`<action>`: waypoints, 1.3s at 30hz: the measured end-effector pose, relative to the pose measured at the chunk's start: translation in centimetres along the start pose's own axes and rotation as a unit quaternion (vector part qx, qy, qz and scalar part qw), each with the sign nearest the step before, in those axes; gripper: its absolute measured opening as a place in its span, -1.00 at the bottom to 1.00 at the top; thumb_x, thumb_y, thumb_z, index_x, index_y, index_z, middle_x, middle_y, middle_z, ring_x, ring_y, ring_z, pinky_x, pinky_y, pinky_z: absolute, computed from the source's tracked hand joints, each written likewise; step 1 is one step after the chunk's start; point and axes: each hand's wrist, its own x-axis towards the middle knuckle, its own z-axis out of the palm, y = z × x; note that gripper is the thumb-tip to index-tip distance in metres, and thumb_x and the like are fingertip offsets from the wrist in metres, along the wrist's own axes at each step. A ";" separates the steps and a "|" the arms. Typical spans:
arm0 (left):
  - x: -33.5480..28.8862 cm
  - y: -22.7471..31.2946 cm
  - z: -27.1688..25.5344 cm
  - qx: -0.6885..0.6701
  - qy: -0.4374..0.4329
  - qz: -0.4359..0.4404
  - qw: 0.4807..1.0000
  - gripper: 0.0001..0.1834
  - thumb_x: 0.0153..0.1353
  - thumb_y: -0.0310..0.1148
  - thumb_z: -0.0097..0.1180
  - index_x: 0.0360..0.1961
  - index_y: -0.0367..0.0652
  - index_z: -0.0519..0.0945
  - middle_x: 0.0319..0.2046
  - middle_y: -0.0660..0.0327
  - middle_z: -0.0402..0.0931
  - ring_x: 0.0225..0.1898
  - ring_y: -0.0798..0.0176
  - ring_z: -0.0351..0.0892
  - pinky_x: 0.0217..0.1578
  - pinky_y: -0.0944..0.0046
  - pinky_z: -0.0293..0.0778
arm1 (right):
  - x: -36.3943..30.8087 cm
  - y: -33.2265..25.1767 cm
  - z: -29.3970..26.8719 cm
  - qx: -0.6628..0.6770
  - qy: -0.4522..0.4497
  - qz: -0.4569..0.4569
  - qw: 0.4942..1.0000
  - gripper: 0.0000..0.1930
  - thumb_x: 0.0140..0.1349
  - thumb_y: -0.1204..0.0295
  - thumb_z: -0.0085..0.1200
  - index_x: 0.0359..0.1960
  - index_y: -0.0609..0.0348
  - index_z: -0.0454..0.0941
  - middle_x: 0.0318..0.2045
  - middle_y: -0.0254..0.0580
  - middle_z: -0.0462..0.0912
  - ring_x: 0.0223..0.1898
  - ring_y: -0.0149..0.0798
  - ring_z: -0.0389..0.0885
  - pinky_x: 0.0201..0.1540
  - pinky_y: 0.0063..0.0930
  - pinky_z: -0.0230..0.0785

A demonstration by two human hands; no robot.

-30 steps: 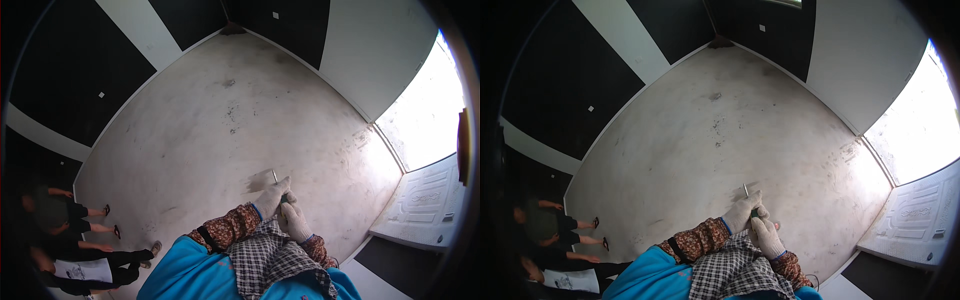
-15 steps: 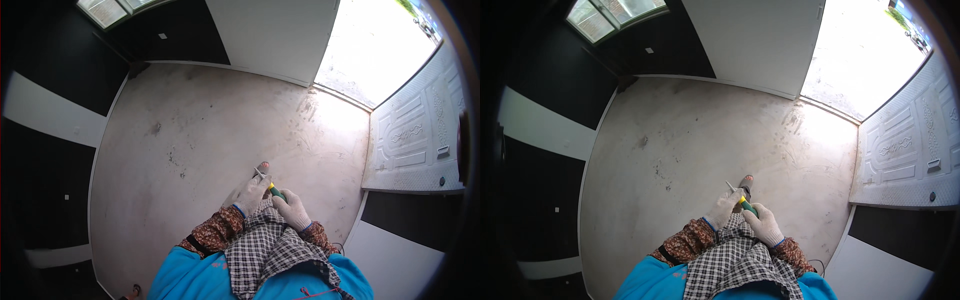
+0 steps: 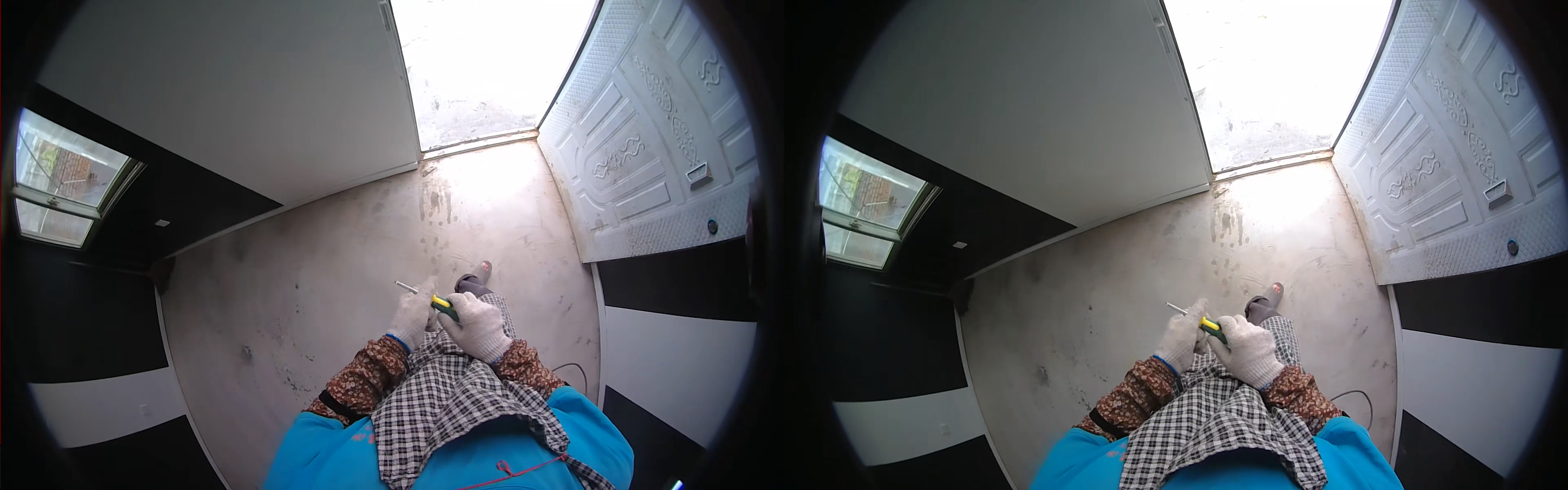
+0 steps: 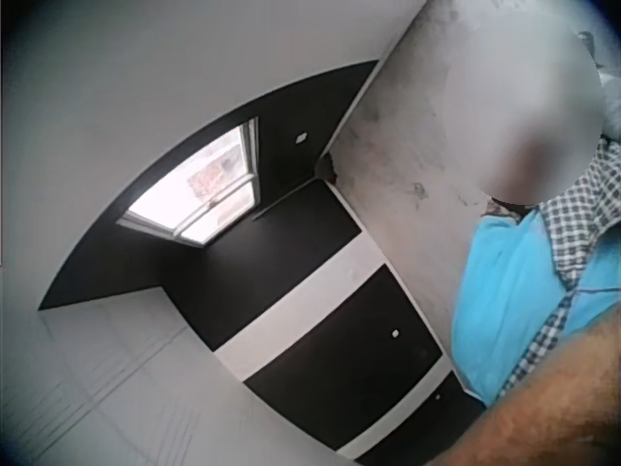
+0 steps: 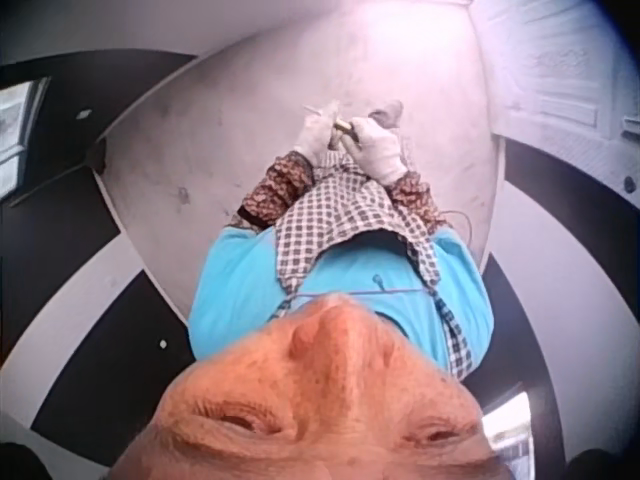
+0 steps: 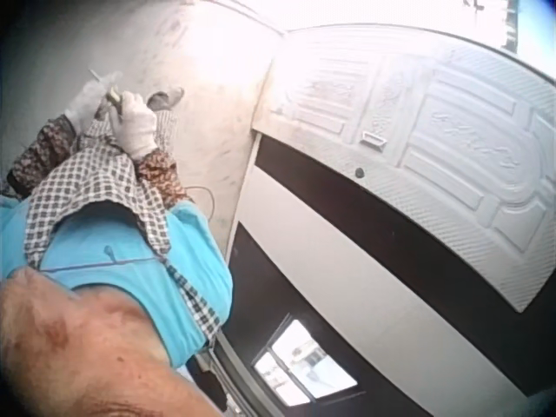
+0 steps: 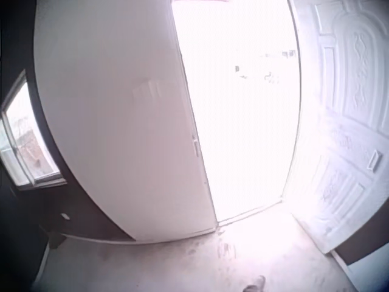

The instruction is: Applying floor sealant with a roller and performing window maintenance with a screwdriver.

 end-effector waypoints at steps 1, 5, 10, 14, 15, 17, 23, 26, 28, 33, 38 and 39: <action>0.8 0.4 0.0 0.008 0.002 0.003 1.000 -0.62 0.37 -0.04 0.02 -0.41 -0.14 0.48 -0.73 0.36 0.28 -0.76 0.45 0.23 -0.73 0.38 0.21 | 0.7 0.3 0.4 0.026 0.004 0.010 1.000 -0.68 0.17 0.23 0.20 -0.17 0.16 0.50 -0.37 -0.04 0.60 -0.40 -0.02 0.66 -0.38 -0.21 0.51; 1.1 -4.8 10.5 -0.009 0.052 0.062 0.997 -0.68 0.36 -0.11 0.05 -0.43 -0.12 0.48 -0.69 0.36 0.31 -0.75 0.45 0.24 -0.73 0.41 0.21 | -2.8 7.8 -7.0 0.099 -0.142 0.093 0.980 -0.67 0.25 0.18 0.14 -0.15 0.20 0.52 -0.41 0.09 0.64 -0.35 0.02 0.68 -0.36 -0.19 0.51; 5.1 2.6 12.5 -0.025 0.099 0.132 0.986 -0.74 0.35 -0.20 0.10 -0.44 -0.08 0.46 -0.65 0.35 0.35 -0.74 0.48 0.25 -0.74 0.43 0.20 | 5.8 10.0 -9.4 0.207 -0.197 0.123 0.950 -0.62 0.30 0.11 0.07 -0.11 0.19 0.52 -0.36 0.18 0.65 -0.27 0.14 0.67 -0.23 -0.11 0.49; 7.2 9.1 15.0 0.018 0.040 0.135 0.990 -0.75 0.36 -0.22 0.08 -0.44 -0.09 0.46 -0.68 0.37 0.34 -0.76 0.50 0.23 -0.75 0.45 0.18 | 11.1 12.8 -10.9 0.355 -0.165 0.109 0.914 -0.67 0.37 0.17 -0.03 -0.22 0.25 0.51 -0.52 -0.13 0.55 -0.58 -0.19 0.53 -0.48 -0.34 0.39; 7.6 10.6 15.6 0.016 0.038 0.133 0.990 -0.75 0.36 -0.22 0.08 -0.44 -0.09 0.46 -0.68 0.37 0.34 -0.76 0.50 0.23 -0.75 0.45 0.18 | 12.7 13.1 -12.1 0.482 -0.234 0.207 0.819 -0.70 0.39 0.19 -0.06 -0.24 0.21 0.48 -0.57 -0.28 0.44 -0.65 -0.34 0.36 -0.56 -0.47 0.24; 8.9 13.5 16.8 0.037 0.001 0.125 0.991 -0.74 0.37 -0.21 0.06 -0.43 -0.10 0.47 -0.69 0.38 0.35 -0.76 0.53 0.23 -0.75 0.47 0.17 | 15.3 14.1 -13.7 0.588 -0.292 0.298 0.693 -0.73 0.40 0.21 -0.09 -0.26 0.17 0.45 -0.61 -0.42 0.33 -0.71 -0.48 0.20 -0.64 -0.59 0.10; 15.2 21.9 20.4 0.073 -0.057 0.100 0.991 -0.73 0.35 -0.17 0.07 -0.39 -0.12 0.50 -0.65 0.36 0.40 -0.72 0.55 0.25 -0.69 0.51 0.17 | 22.9 18.0 -16.1 0.765 -0.263 0.347 0.474 -0.70 0.43 0.12 -0.18 -0.23 0.08 0.41 -0.63 -0.50 0.28 -0.75 -0.58 0.05 -0.71 -0.65 -0.03; 19.0 27.3 23.1 0.091 -0.078 0.110 0.987 -0.70 0.35 -0.12 0.07 -0.39 -0.13 0.52 -0.65 0.38 0.39 -0.69 0.55 0.25 -0.67 0.48 0.17 | 28.8 19.4 -19.8 0.653 -0.214 0.335 0.644 -0.74 0.42 0.19 -0.12 -0.24 0.11 0.46 -0.60 -0.46 0.36 -0.71 -0.56 0.16 -0.68 -0.63 0.04; 22.8 28.4 23.0 0.095 -0.075 0.098 0.988 -0.67 0.34 -0.09 0.07 -0.37 -0.16 0.53 -0.66 0.38 0.35 -0.68 0.52 0.22 -0.66 0.46 0.18 | 31.5 21.2 -17.9 0.421 -0.095 0.243 0.869 -0.77 0.33 0.29 0.05 -0.18 0.21 0.54 -0.50 -0.26 0.56 -0.55 -0.31 0.52 -0.51 -0.46 0.37; 28.4 34.3 23.5 0.058 -0.124 0.119 0.983 -0.66 0.35 -0.09 0.06 -0.36 -0.17 0.53 -0.67 0.38 0.31 -0.66 0.49 0.24 -0.63 0.45 0.20 | 39.2 21.7 -19.6 0.062 0.074 0.076 0.992 -0.61 0.17 0.25 0.21 -0.05 0.22 0.54 -0.26 0.06 0.64 -0.26 0.04 0.67 -0.24 -0.24 0.53; 32.6 38.7 23.4 0.045 -0.075 0.086 0.992 -0.65 0.39 -0.11 -0.02 -0.24 -0.21 0.54 -0.65 0.35 0.33 -0.65 0.47 0.27 -0.59 0.44 0.25 | 45.1 24.3 -19.3 0.176 0.014 0.170 0.969 -0.54 0.18 0.17 0.22 -0.01 0.23 0.49 -0.20 0.10 0.66 -0.18 0.00 0.70 -0.13 -0.24 0.54; 33.6 39.6 23.5 0.056 -0.088 0.089 0.991 -0.65 0.39 -0.11 -0.02 -0.24 -0.21 0.54 -0.65 0.35 0.33 -0.65 0.47 0.27 -0.59 0.44 0.25 | 46.5 24.9 -19.7 0.218 -0.010 0.206 0.954 -0.54 0.19 0.16 0.21 -0.01 0.24 0.49 -0.23 0.09 0.66 -0.19 -0.04 0.71 -0.13 -0.26 0.53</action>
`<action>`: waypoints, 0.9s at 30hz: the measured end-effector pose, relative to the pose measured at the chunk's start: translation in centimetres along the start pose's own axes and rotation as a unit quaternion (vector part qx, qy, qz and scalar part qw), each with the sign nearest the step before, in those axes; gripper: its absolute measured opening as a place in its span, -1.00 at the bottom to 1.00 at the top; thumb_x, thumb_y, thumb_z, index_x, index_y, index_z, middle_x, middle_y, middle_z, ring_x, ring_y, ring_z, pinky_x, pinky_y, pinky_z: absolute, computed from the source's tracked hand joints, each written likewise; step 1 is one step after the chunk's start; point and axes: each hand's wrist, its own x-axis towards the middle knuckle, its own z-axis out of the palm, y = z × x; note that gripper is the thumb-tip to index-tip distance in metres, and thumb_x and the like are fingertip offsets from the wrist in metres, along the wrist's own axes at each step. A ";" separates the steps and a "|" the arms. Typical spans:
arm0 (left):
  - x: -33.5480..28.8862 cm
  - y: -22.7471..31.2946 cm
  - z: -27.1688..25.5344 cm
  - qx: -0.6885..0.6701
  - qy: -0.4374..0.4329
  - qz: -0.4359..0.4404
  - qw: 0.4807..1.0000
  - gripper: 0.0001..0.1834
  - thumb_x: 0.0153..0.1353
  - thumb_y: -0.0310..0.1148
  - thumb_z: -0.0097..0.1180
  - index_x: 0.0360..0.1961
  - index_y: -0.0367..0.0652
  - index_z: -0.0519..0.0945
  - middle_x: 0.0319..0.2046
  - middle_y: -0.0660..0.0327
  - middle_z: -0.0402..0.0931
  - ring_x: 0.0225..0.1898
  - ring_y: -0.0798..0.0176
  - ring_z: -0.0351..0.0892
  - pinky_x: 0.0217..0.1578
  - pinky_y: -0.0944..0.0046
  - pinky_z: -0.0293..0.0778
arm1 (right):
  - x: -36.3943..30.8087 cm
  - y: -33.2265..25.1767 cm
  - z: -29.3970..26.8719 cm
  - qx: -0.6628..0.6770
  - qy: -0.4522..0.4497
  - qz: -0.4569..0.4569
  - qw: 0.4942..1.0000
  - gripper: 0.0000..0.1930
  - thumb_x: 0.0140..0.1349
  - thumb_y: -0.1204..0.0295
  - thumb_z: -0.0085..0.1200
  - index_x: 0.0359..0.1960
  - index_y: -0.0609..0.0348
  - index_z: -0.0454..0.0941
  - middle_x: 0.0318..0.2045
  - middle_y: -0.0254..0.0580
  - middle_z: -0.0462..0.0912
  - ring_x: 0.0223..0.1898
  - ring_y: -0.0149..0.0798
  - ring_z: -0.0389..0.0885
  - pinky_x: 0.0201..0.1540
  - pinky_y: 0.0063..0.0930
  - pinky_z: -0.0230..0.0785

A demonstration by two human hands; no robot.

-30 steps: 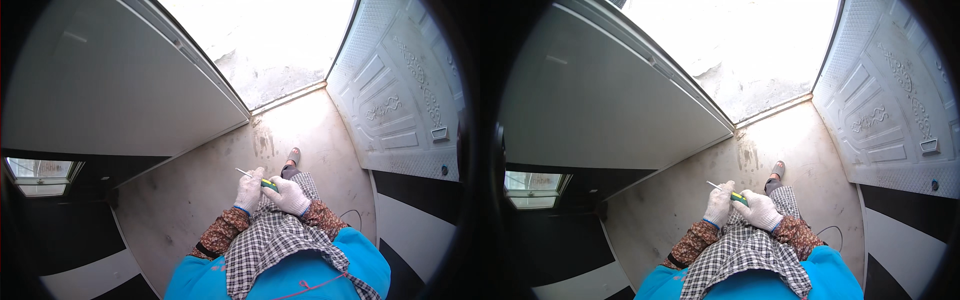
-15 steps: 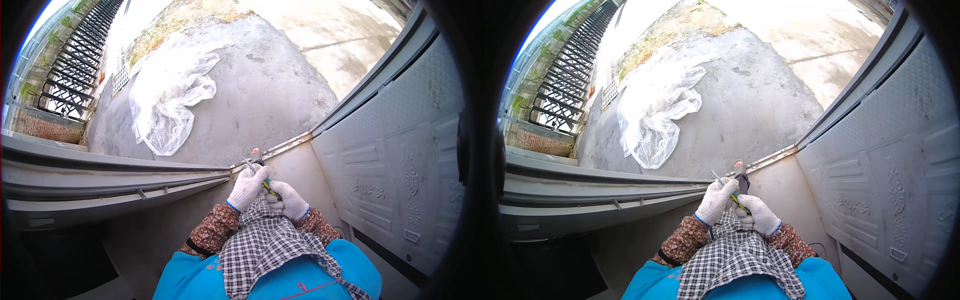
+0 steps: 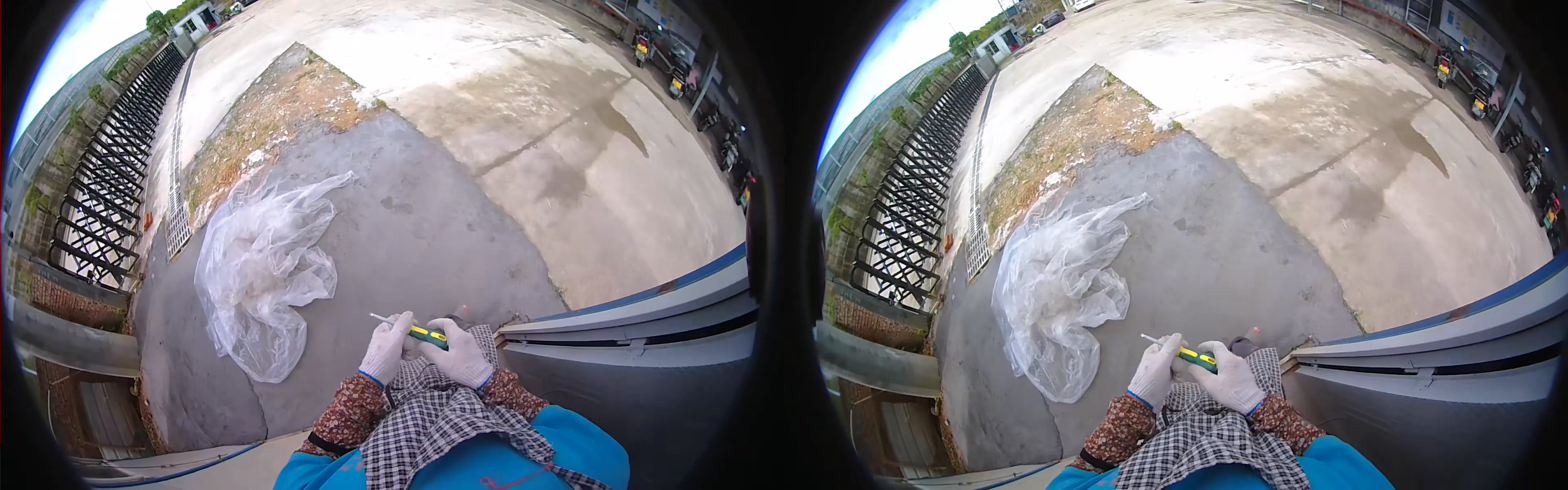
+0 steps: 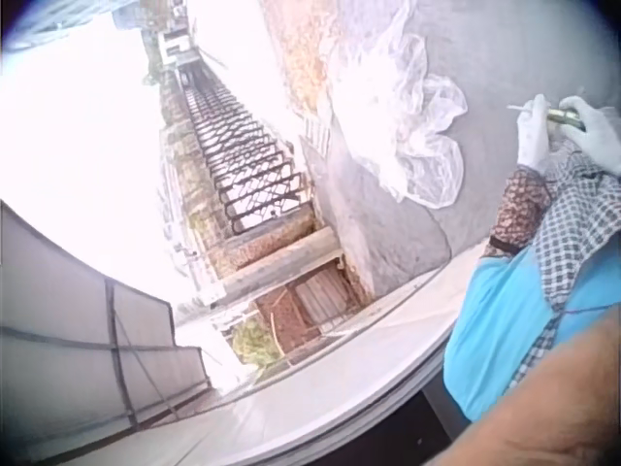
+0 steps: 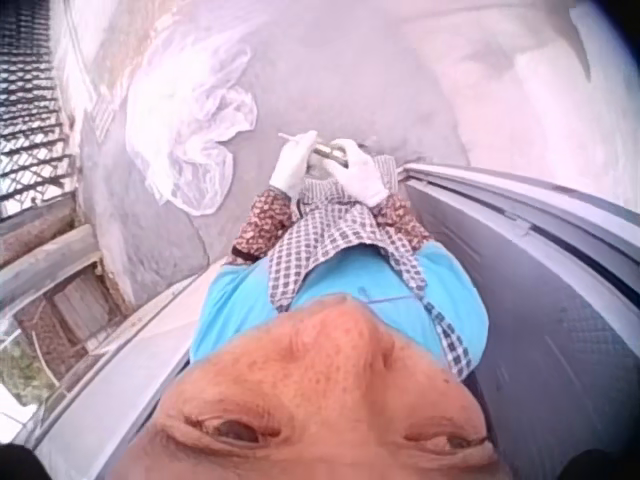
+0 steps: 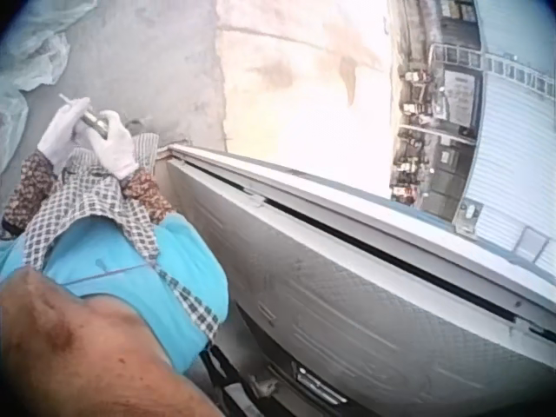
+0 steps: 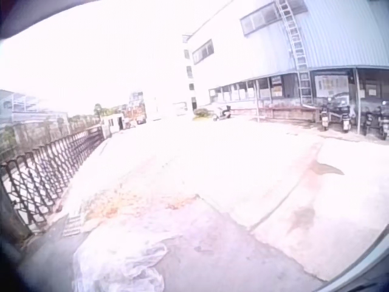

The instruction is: Applying floor sealant with a roller and performing window maintenance with a screwdriver.

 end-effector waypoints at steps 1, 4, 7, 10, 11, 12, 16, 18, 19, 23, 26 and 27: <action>1.2 0.7 -0.2 0.000 -0.002 0.002 1.000 -0.64 0.39 -0.10 -0.02 -0.21 -0.22 0.54 -0.64 0.34 0.34 -0.64 0.46 0.28 -0.59 0.43 0.26 | 1.5 0.1 -0.5 0.044 -0.015 0.013 0.999 -0.55 0.21 0.17 0.19 -0.01 0.24 0.49 -0.27 0.04 0.66 -0.24 -0.10 0.70 -0.15 -0.28 0.52; 5.6 4.4 1.1 0.011 0.015 0.027 0.999 -0.64 0.40 -0.11 -0.04 -0.17 -0.24 0.54 -0.61 0.34 0.37 -0.60 0.46 0.32 -0.56 0.42 0.29 | 7.2 2.6 -1.2 0.207 -0.078 0.034 0.975 -0.64 0.30 0.22 0.10 -0.07 0.29 0.49 -0.40 -0.24 0.61 -0.46 -0.40 0.53 -0.35 -0.49 0.42; 10.4 5.2 0.6 0.022 0.026 0.072 0.997 -0.65 0.41 -0.15 -0.05 -0.13 -0.27 0.54 -0.57 0.33 0.39 -0.54 0.46 0.36 -0.50 0.42 0.34 | 12.1 2.0 -4.4 0.300 -0.131 0.088 0.941 -0.69 0.34 0.22 0.05 -0.15 0.26 0.51 -0.44 -0.31 0.58 -0.52 -0.51 0.44 -0.45 -0.59 0.33; 13.5 8.2 3.4 0.001 0.008 0.084 0.996 -0.65 0.42 -0.18 -0.06 -0.10 -0.30 0.53 -0.54 0.32 0.40 -0.51 0.44 0.39 -0.46 0.41 0.38 | 14.6 2.5 -7.6 0.341 -0.111 0.122 0.925 -0.71 0.38 0.21 -0.01 -0.20 0.23 0.51 -0.48 -0.34 0.55 -0.57 -0.56 0.39 -0.52 -0.64 0.27; 14.2 9.7 4.8 0.056 -0.013 0.089 0.994 -0.66 0.43 -0.22 -0.08 -0.09 -0.32 0.52 -0.51 0.27 0.43 -0.51 0.39 0.41 -0.44 0.37 0.39 | 15.1 2.8 -8.5 0.348 -0.095 0.126 0.924 -0.69 0.39 0.19 -0.05 -0.20 0.22 0.51 -0.50 -0.34 0.55 -0.58 -0.54 0.40 -0.53 -0.63 0.28; 14.9 10.6 5.9 0.111 -0.034 0.092 0.989 -0.68 0.44 -0.26 -0.11 -0.07 -0.34 0.50 -0.49 0.22 0.46 -0.51 0.34 0.42 -0.43 0.34 0.41 | 15.3 3.1 -9.5 0.355 -0.077 0.132 0.922 -0.66 0.41 0.16 -0.09 -0.21 0.22 0.52 -0.51 -0.34 0.55 -0.60 -0.53 0.41 -0.54 -0.63 0.29; 22.3 11.5 11.9 0.020 -0.147 0.017 0.989 -0.66 0.43 -0.27 -0.10 -0.01 -0.37 0.48 -0.48 0.24 0.45 -0.46 0.36 0.43 -0.37 0.35 0.41 | 16.5 4.9 -15.7 0.395 -0.025 0.150 0.906 -0.57 0.44 0.06 -0.19 -0.22 0.21 0.52 -0.54 -0.34 0.55 -0.63 -0.51 0.42 -0.56 -0.64 0.27; 24.1 14.1 15.2 0.038 -0.225 -0.001 0.974 -0.64 0.42 -0.27 -0.10 0.03 -0.39 0.46 -0.49 0.27 0.44 -0.44 0.38 0.41 -0.35 0.36 0.40 | 16.2 4.1 -17.7 0.477 0.012 0.169 0.862 -0.50 0.45 0.00 -0.24 -0.23 0.21 0.54 -0.54 -0.34 0.55 -0.64 -0.50 0.41 -0.59 -0.64 0.25; 25.3 15.7 17.3 0.048 -0.276 0.002 0.960 -0.63 0.43 -0.26 -0.11 0.04 -0.40 0.44 -0.48 0.26 0.44 -0.44 0.37 0.41 -0.34 0.35 0.40 | 16.8 4.2 -19.4 0.504 0.034 0.150 0.850 -0.48 0.46 0.00 -0.28 -0.25 0.23 0.55 -0.57 -0.33 0.54 -0.67 -0.49 0.40 -0.61 -0.63 0.24; 30.6 19.5 23.2 0.084 -0.353 -0.046 0.931 -0.63 0.44 -0.25 -0.11 0.06 -0.36 0.45 -0.46 0.21 0.49 -0.39 0.30 0.49 -0.28 0.33 0.43 | 19.3 5.1 -23.4 0.613 0.103 0.146 0.769 -0.45 0.45 -0.04 -0.27 -0.27 0.24 0.54 -0.61 -0.31 0.53 -0.71 -0.47 0.39 -0.67 -0.63 0.21; 33.8 19.8 24.5 0.128 -0.392 -0.074 0.908 -0.66 0.44 -0.25 -0.10 0.03 -0.32 0.47 -0.47 0.24 0.48 -0.39 0.30 0.49 -0.26 0.34 0.44 | 20.6 5.0 -23.2 0.633 0.153 0.146 0.744 -0.46 0.44 -0.03 -0.27 -0.27 0.24 0.53 -0.61 -0.31 0.53 -0.71 -0.48 0.38 -0.67 -0.63 0.20; 34.5 19.3 24.3 0.120 -0.397 -0.088 0.906 -0.68 0.44 -0.25 -0.10 0.01 -0.30 0.47 -0.45 0.26 0.48 -0.39 0.31 0.49 -0.26 0.34 0.44 | 20.6 4.8 -22.8 0.620 0.172 0.139 0.753 -0.47 0.44 -0.02 -0.27 -0.27 0.24 0.53 -0.61 -0.31 0.53 -0.71 -0.48 0.37 -0.66 -0.63 0.20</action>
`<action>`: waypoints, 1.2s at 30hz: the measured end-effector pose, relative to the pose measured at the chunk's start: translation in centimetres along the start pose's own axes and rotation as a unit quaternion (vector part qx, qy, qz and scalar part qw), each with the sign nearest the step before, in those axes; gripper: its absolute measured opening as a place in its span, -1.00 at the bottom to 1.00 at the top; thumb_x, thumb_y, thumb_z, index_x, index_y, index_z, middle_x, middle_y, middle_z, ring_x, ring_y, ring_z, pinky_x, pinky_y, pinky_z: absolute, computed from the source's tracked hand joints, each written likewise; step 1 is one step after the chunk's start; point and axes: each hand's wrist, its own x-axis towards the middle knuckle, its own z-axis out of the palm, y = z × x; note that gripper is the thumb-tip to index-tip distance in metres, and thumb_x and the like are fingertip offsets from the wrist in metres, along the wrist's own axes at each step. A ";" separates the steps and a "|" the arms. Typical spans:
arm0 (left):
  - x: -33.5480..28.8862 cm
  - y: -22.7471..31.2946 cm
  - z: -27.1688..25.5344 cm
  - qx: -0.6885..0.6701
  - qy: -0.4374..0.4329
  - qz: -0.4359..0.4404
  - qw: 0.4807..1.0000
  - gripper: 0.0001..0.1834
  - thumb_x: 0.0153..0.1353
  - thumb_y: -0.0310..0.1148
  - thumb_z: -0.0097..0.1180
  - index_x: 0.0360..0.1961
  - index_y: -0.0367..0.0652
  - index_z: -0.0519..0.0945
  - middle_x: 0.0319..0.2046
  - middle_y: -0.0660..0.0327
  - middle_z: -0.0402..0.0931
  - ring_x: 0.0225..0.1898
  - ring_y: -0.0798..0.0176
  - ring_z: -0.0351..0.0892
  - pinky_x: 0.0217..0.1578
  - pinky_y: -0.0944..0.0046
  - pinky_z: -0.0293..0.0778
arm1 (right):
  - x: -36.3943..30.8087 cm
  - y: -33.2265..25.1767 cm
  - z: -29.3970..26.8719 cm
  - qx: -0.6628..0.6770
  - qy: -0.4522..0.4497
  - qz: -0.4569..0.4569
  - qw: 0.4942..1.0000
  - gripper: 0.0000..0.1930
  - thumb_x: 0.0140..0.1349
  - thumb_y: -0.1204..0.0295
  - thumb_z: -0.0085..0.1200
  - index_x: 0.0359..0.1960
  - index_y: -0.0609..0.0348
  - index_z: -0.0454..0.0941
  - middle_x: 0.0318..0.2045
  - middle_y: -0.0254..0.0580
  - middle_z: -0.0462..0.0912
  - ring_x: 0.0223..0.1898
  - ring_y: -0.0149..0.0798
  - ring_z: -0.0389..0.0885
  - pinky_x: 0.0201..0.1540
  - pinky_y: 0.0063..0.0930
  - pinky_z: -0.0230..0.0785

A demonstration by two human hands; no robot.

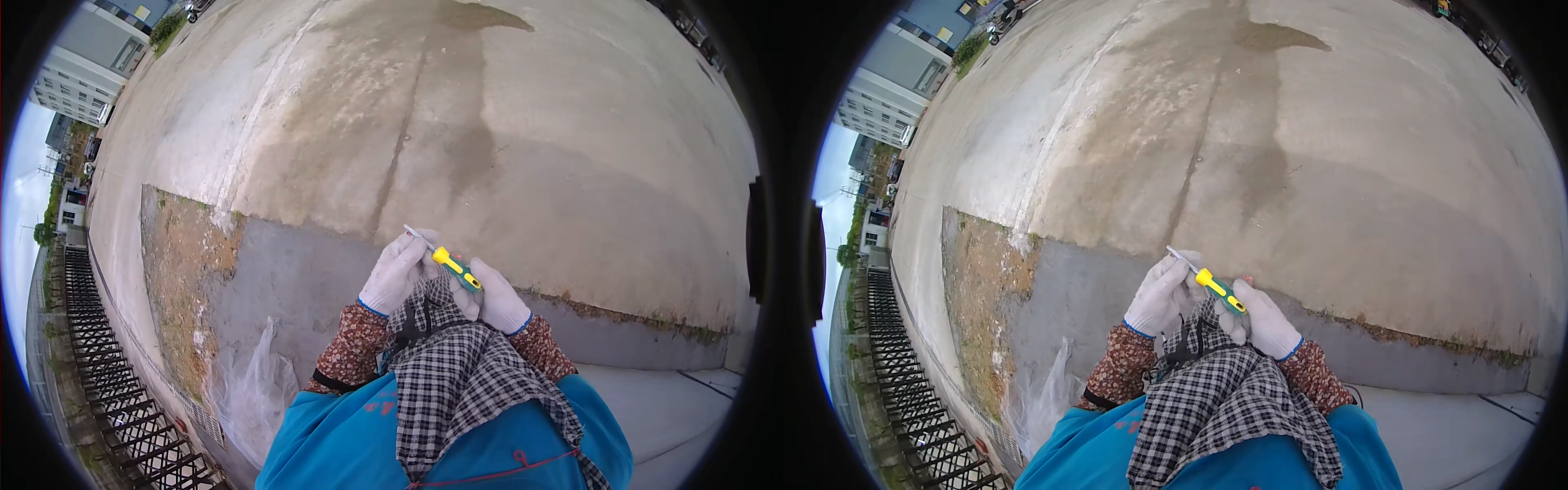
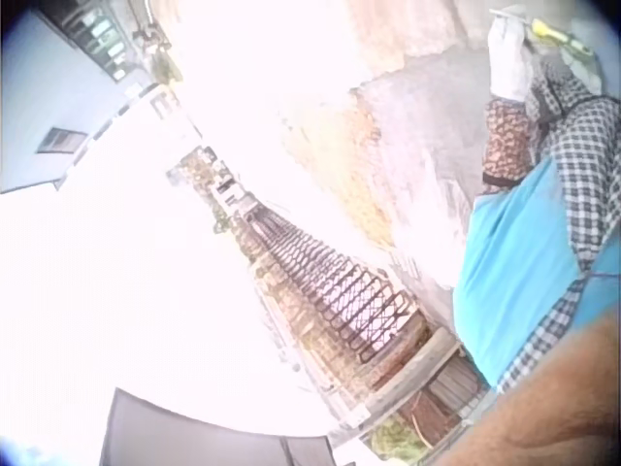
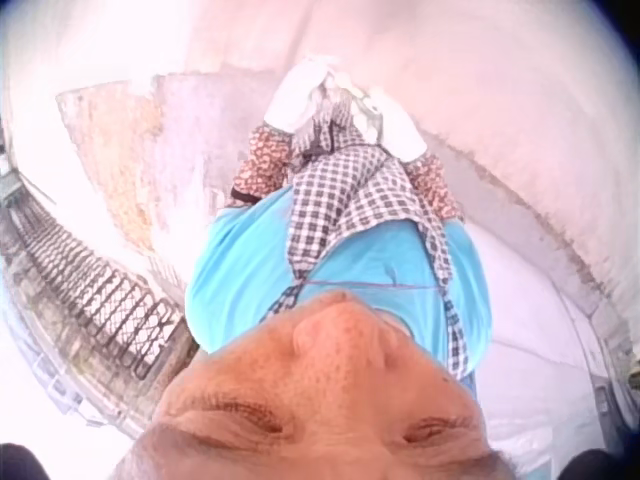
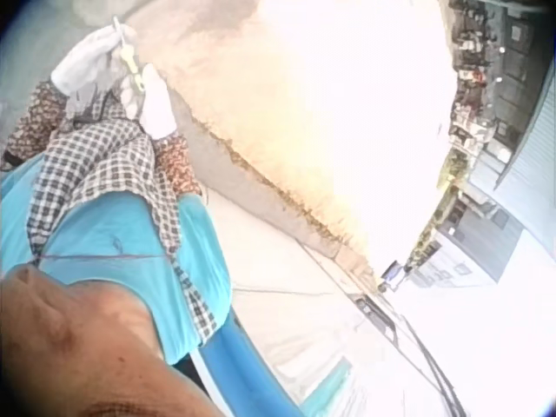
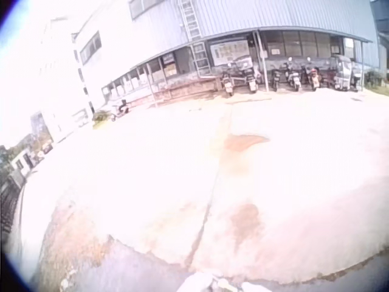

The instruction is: Applying floor sealant with a roller and performing window maintenance with a screwdriver.

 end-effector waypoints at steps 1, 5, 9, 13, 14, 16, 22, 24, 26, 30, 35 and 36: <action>0.3 -0.1 -0.4 -0.011 -0.010 -0.008 1.000 -0.69 0.44 -0.26 -0.09 0.00 -0.28 0.47 -0.43 0.27 0.49 -0.38 0.31 0.49 -0.25 0.34 0.44 | -0.4 0.6 0.4 0.011 0.013 -0.012 1.000 -0.47 0.44 -0.02 -0.27 -0.27 0.24 0.53 -0.61 -0.31 0.53 -0.71 -0.48 0.37 -0.66 -0.63 0.20; 1.8 1.8 -0.9 0.040 -0.103 -0.064 0.992 -0.73 0.44 -0.26 -0.08 -0.06 -0.25 0.48 -0.35 0.27 0.50 -0.32 0.32 0.49 -0.21 0.30 0.46 | -0.8 2.9 3.6 0.010 0.073 -0.092 0.993 -0.47 0.43 -0.04 -0.26 -0.29 0.22 0.50 -0.65 -0.27 0.49 -0.71 -0.41 0.35 -0.64 -0.57 0.19; 8.9 2.8 -2.8 0.127 -0.144 -0.058 0.980 -0.74 0.44 -0.22 -0.07 -0.14 -0.22 0.47 -0.26 0.21 0.48 -0.20 0.27 0.48 -0.09 0.18 0.46 | 5.2 3.1 4.2 0.179 0.036 -0.106 0.977 -0.57 0.42 0.05 -0.23 -0.37 0.16 0.47 -0.70 -0.36 0.40 -0.73 -0.45 0.29 -0.65 -0.56 0.14; 17.7 2.4 0.1 0.059 -0.207 -0.082 0.973 -0.77 0.44 -0.24 -0.07 -0.19 -0.21 0.43 -0.28 0.17 0.48 -0.21 0.18 0.48 -0.06 0.06 0.47 | 11.0 0.1 0.5 0.316 0.038 -0.145 0.937 -0.60 0.42 0.00 -0.18 -0.34 0.05 0.46 -0.66 -0.41 0.41 -0.73 -0.49 0.24 -0.68 -0.61 0.06; 20.1 1.9 0.6 0.020 -0.199 -0.084 0.976 -0.79 0.43 -0.26 -0.07 -0.20 -0.20 0.42 -0.29 0.15 0.47 -0.23 0.15 0.48 -0.06 0.02 0.47 | 12.2 -1.0 -0.7 0.297 0.037 -0.191 0.935 -0.61 0.42 0.00 -0.17 -0.36 0.02 0.45 -0.66 -0.45 0.38 -0.73 -0.52 0.22 -0.68 -0.62 0.04; 24.1 1.2 0.9 -0.007 -0.193 -0.112 0.975 -0.82 0.43 -0.28 -0.08 -0.21 -0.19 0.41 -0.31 0.15 0.46 -0.25 0.14 0.47 -0.06 0.00 0.47 | 13.6 -3.6 -2.2 0.240 0.098 -0.208 0.943 -0.60 0.42 0.01 -0.19 -0.37 0.03 0.46 -0.68 -0.46 0.35 -0.74 -0.50 0.18 -0.68 -0.59 -0.01; 33.3 1.1 8.2 0.036 -0.153 -0.126 0.979 -0.76 0.46 -0.27 -0.23 -0.30 -0.17 0.37 -0.40 0.13 0.40 -0.35 0.13 0.43 -0.18 0.02 0.48 | 15.5 -10.6 -8.3 -0.251 0.453 -0.309 0.798 -0.50 0.40 -0.02 -0.20 -0.38 0.20 0.50 -0.50 -0.03 0.62 -0.51 -0.09 0.59 -0.35 -0.21 0.45; 35.9 1.3 8.9 0.024 -0.174 -0.147 0.973 -0.75 0.46 -0.24 -0.22 -0.30 -0.16 0.37 -0.41 0.14 0.40 -0.35 0.14 0.43 -0.19 0.02 0.48 | 15.1 -13.3 -8.5 -0.368 0.513 -0.219 0.744 -0.44 0.33 -0.12 -0.17 -0.28 0.21 0.55 -0.35 0.18 0.65 -0.25 0.18 0.64 -0.16 0.00 0.46; 38.6 0.7 10.5 0.019 -0.187 -0.173 0.967 -0.72 0.48 -0.20 -0.25 -0.32 -0.13 0.35 -0.43 0.16 0.40 -0.37 0.14 0.42 -0.23 0.00 0.49 | 14.6 -15.6 -10.0 -0.370 0.524 -0.190 0.743 -0.42 0.31 -0.14 -0.17 -0.26 0.20 0.57 -0.32 0.20 0.65 -0.19 0.20 0.63 -0.14 0.02 0.45; 44.9 -1.9 16.7 -0.012 -0.233 -0.232 0.944 -0.72 0.47 -0.18 -0.20 -0.32 -0.12 0.36 -0.42 0.18 0.38 -0.38 0.14 0.42 -0.17 -0.02 0.49 | 14.2 -19.1 -16.3 -0.332 0.541 -0.167 0.754 -0.42 0.30 -0.15 -0.14 -0.14 0.18 0.56 -0.39 0.17 0.66 -0.27 0.22 0.64 -0.20 0.01 0.47; 51.8 -4.3 26.3 0.058 -0.227 -0.236 0.943 -0.74 0.48 -0.19 -0.22 -0.27 -0.14 0.35 -0.43 0.17 0.37 -0.43 0.13 0.41 -0.20 -0.06 0.51 | 13.0 -24.0 -23.9 0.085 0.360 -0.318 0.873 -0.54 0.42 0.01 -0.18 -0.52 0.09 0.42 -0.69 -0.27 0.42 -0.76 -0.40 0.23 -0.67 -0.43 0.13; 52.6 -4.4 27.5 0.060 -0.231 -0.240 0.941 -0.74 0.48 -0.19 -0.22 -0.27 -0.14 0.35 -0.43 0.17 0.37 -0.43 0.13 0.41 -0.20 -0.06 0.51 | 12.2 -25.4 -23.3 0.157 0.325 -0.349 0.865 -0.55 0.44 0.02 -0.20 -0.57 0.01 0.32 -0.68 -0.39 0.35 -0.76 -0.52 0.12 -0.70 -0.55 -0.06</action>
